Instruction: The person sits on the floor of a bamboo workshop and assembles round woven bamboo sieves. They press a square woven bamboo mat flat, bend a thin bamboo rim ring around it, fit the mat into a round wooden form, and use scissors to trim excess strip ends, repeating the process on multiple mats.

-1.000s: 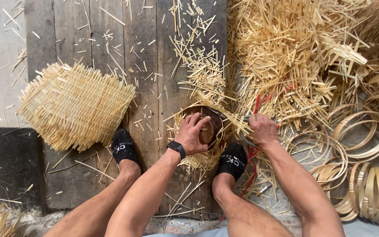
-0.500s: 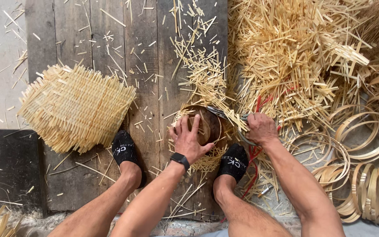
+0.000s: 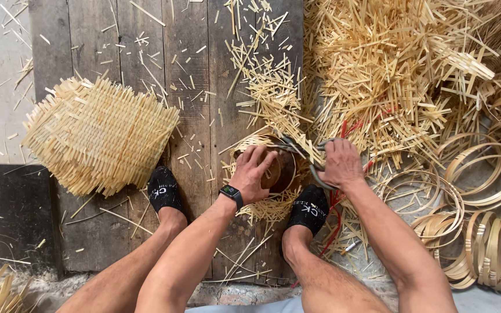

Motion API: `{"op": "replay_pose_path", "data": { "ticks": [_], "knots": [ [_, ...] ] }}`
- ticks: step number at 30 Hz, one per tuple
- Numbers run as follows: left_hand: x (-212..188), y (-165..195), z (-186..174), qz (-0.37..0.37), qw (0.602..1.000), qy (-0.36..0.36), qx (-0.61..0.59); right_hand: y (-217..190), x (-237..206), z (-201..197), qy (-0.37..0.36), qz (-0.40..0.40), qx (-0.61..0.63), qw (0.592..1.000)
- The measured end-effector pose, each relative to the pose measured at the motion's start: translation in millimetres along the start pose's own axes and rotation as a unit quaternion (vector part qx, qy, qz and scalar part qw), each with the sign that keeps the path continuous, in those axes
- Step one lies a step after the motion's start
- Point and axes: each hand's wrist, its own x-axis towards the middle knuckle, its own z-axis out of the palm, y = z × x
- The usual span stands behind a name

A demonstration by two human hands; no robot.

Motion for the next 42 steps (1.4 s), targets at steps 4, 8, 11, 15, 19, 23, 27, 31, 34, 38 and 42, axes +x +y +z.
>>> {"op": "replay_pose_path", "data": {
  "ticks": [4, 8, 11, 15, 19, 23, 27, 31, 34, 38, 42],
  "knots": [
    [3.4, 0.7, -11.9, 0.027, 0.995, -0.084, 0.048, -5.3, 3.1, 9.1, -0.095, 0.010, -0.058, 0.994],
    [-4.6, 19.0, -1.6, -0.096, 0.992, 0.073, 0.021, 6.8, -2.1, 7.9, -0.205, 0.034, -0.048, 0.977],
    [-2.0, 29.1, 17.4, -0.279, 0.952, 0.120, -0.031, 4.0, -2.6, 1.9, -0.149, 0.026, 0.013, 0.988],
    [-2.3, 24.4, 29.2, -0.202, 0.971, 0.125, 0.028, -13.0, 6.0, -3.7, -0.012, 0.015, -0.048, 0.999],
    [-7.4, 13.6, 22.9, -0.142, 0.984, 0.099, 0.029, -10.0, 7.6, -7.1, -0.186, 0.063, 0.001, 0.981],
    [-8.4, 9.2, 17.6, -0.092, 0.992, 0.090, 0.015, -7.4, 5.2, -2.3, -0.163, 0.048, 0.030, 0.985],
    [-5.3, -1.1, 10.7, -0.036, 0.998, 0.051, -0.004, -11.4, 9.0, 0.9, -0.031, -0.009, -0.063, 0.997],
    [-8.6, -13.6, 1.2, 0.028, 0.999, -0.012, 0.010, -3.4, 11.5, -12.1, -0.193, 0.012, -0.022, 0.981],
    [-4.9, -14.7, -1.5, 0.040, 0.999, -0.026, 0.009, -3.0, 13.9, -20.5, -0.185, 0.019, 0.023, 0.982],
    [5.4, -9.2, -8.5, 0.102, 0.988, -0.103, 0.056, -20.6, 23.0, -10.3, -0.135, 0.006, -0.001, 0.991],
    [-2.2, 7.2, -14.9, 0.031, 0.988, -0.110, 0.105, -12.4, 19.7, -1.2, -0.293, 0.023, -0.026, 0.955]
  ]
}}
